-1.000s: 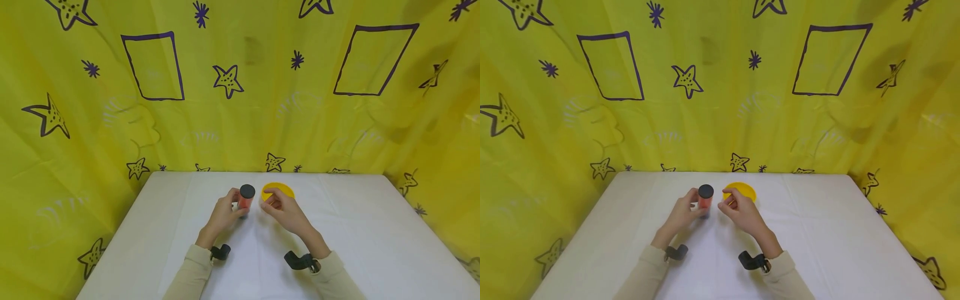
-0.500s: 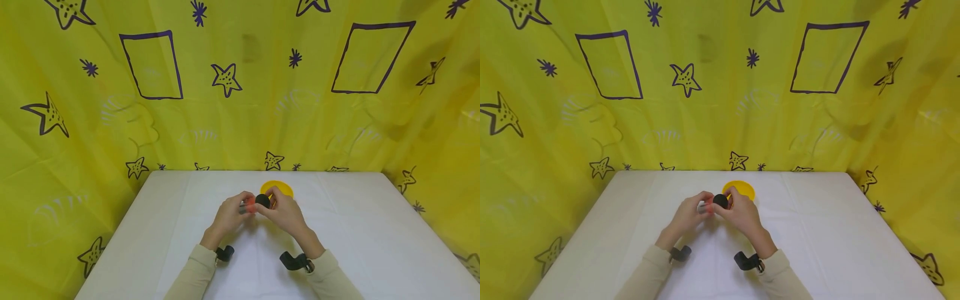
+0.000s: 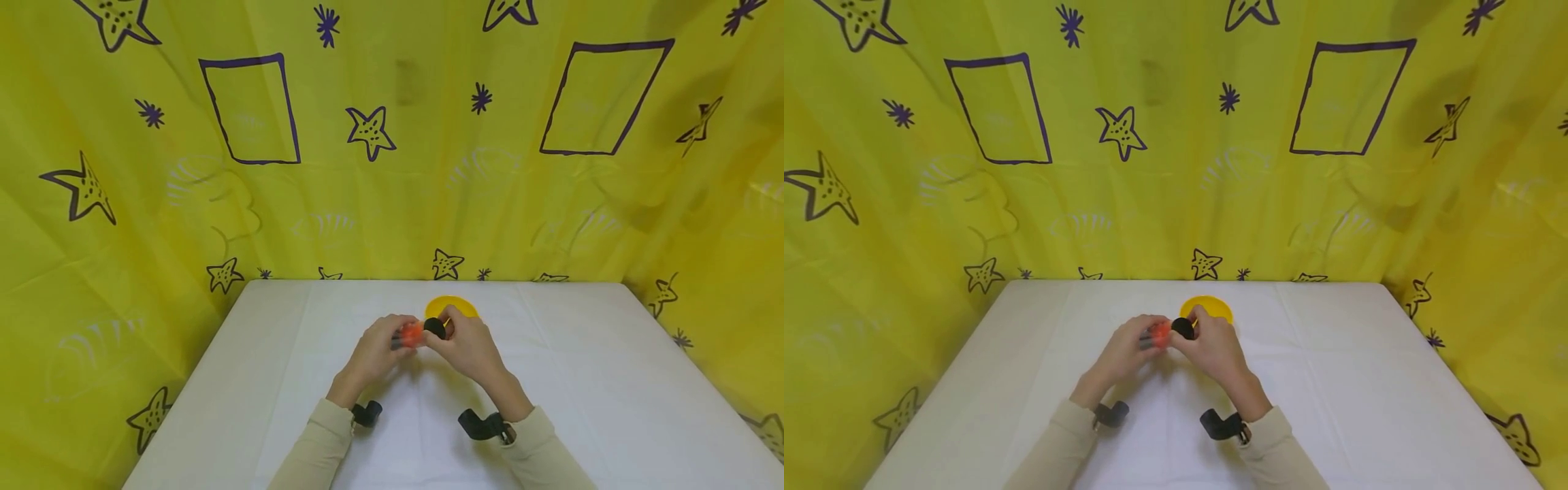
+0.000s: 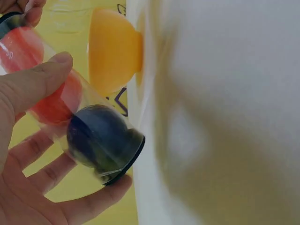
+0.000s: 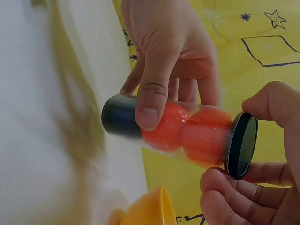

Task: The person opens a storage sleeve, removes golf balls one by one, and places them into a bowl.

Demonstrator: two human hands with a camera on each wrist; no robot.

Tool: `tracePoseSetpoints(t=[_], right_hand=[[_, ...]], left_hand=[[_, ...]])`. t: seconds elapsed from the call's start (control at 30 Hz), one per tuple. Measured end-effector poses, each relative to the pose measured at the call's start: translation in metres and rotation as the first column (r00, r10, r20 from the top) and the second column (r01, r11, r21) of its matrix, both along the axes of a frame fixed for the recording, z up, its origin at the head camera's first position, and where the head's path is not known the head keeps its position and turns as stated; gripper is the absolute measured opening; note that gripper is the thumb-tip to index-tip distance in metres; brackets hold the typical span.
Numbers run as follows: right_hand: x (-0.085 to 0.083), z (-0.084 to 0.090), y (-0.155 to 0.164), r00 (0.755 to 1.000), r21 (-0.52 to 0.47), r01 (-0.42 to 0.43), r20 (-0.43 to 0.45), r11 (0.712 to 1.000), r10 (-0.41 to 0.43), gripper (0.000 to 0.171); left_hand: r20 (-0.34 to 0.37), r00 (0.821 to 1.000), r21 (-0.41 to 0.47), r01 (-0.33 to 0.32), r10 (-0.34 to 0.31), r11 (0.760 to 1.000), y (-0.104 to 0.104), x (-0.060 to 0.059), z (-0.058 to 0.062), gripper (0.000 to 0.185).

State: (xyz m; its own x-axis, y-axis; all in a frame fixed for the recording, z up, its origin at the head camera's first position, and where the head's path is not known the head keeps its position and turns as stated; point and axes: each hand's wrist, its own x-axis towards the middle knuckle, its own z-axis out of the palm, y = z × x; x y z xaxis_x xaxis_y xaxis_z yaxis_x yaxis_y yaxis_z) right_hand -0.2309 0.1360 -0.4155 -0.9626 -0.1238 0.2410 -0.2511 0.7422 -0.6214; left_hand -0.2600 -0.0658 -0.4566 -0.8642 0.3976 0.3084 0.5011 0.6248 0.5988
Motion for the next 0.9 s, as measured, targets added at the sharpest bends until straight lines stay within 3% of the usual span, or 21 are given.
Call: tracePoseSetpoints(t=[0.27,0.43,0.9], right_hand=[[0.0,0.003,0.003,0.996,-0.021,-0.086,0.002,0.996,0.086,0.033],[-0.001,0.001,0.002,0.987,0.01,-0.161,-0.013,0.987,0.161,0.031],[-0.003,-0.002,0.005,0.964,0.001,-0.264,-0.011,0.964,0.264,0.026]], left_hand=[[-0.01,1.0,-0.083,-0.001,0.0,0.997,-0.012,-0.003,0.009,0.054],[-0.074,0.997,-0.132,-0.005,-0.004,0.991,-0.021,-0.003,0.016,0.053],[-0.089,0.996,-0.175,-0.021,0.005,0.984,-0.026,-0.001,0.024,0.053]])
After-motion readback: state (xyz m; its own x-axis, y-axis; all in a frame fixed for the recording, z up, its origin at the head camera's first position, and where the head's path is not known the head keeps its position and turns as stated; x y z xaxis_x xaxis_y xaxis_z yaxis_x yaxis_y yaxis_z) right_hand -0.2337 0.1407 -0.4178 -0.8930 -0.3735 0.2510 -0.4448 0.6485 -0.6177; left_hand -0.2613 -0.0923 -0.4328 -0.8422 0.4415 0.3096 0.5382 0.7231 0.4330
